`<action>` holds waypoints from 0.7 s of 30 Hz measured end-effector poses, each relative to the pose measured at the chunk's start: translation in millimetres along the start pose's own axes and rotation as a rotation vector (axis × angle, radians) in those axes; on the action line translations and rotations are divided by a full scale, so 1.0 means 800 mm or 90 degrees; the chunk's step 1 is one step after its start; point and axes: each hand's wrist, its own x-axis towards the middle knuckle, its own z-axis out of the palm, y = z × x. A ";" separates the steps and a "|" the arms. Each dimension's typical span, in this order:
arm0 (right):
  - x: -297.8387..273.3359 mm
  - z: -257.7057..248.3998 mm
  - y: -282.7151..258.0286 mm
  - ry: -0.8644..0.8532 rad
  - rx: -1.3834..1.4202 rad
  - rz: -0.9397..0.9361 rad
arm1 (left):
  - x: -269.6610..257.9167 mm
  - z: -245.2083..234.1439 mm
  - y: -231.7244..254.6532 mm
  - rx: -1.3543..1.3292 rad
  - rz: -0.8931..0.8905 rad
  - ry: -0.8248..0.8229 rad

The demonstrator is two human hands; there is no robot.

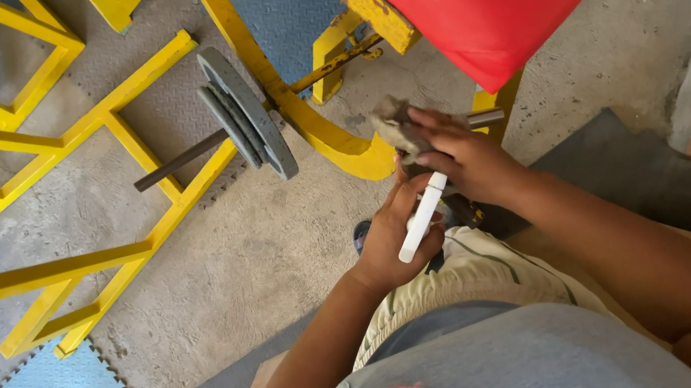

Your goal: Cleaning various yellow gym machines and weight plates using a spray bottle and a rag.

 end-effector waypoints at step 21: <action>-0.012 -0.017 0.036 -0.162 -0.354 -0.067 | -0.002 -0.009 -0.004 -0.006 -0.033 0.001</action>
